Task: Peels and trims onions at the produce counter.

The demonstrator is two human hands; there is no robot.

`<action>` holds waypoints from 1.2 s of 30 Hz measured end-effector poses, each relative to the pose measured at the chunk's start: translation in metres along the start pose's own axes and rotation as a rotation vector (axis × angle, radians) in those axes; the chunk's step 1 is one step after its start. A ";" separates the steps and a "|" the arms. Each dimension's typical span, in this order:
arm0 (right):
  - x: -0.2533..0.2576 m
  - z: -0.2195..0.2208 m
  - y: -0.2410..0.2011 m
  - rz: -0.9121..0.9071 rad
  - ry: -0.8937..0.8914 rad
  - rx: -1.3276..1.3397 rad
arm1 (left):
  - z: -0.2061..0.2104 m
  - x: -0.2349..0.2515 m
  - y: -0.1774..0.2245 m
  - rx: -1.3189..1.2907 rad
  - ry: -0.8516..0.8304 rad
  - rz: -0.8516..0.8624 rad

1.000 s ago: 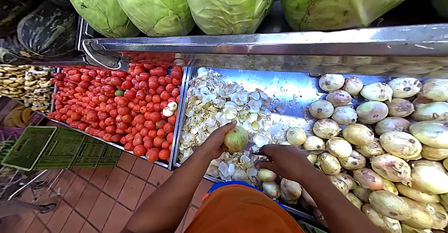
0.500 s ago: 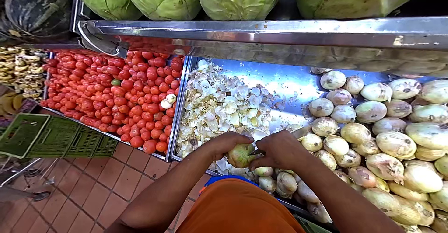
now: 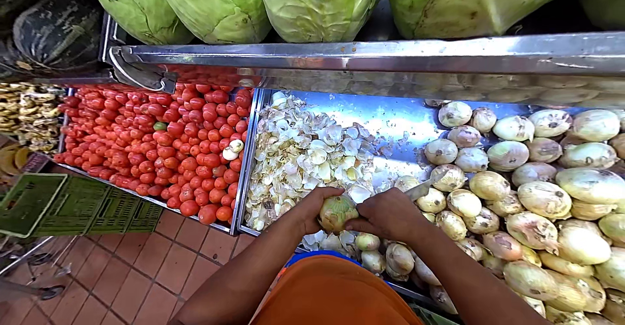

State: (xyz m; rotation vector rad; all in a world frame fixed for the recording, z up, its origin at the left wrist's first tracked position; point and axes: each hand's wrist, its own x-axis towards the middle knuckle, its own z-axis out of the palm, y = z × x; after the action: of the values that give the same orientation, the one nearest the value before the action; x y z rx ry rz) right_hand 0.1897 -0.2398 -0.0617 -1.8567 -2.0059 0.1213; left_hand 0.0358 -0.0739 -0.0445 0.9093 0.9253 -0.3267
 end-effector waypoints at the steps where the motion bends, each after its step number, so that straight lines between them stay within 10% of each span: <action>1: -0.001 0.001 0.001 0.004 0.005 -0.002 | 0.000 0.003 -0.003 -0.029 0.010 -0.005; 15: -0.011 -0.009 -0.019 0.053 -0.165 0.149 | -0.040 0.017 0.006 -0.453 0.290 0.183; 20: 0.019 -0.017 0.006 0.556 -0.276 0.224 | -0.034 0.005 0.009 -0.294 0.293 0.192; 36: 0.037 -0.022 -0.016 0.427 -0.606 0.168 | -0.008 -0.010 -0.002 0.120 0.252 0.315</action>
State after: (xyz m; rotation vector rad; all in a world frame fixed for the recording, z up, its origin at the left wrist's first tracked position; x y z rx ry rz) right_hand 0.1812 -0.2096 -0.0280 -2.2876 -1.8124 1.0478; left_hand 0.0238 -0.0701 -0.0399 1.2081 0.9812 0.0033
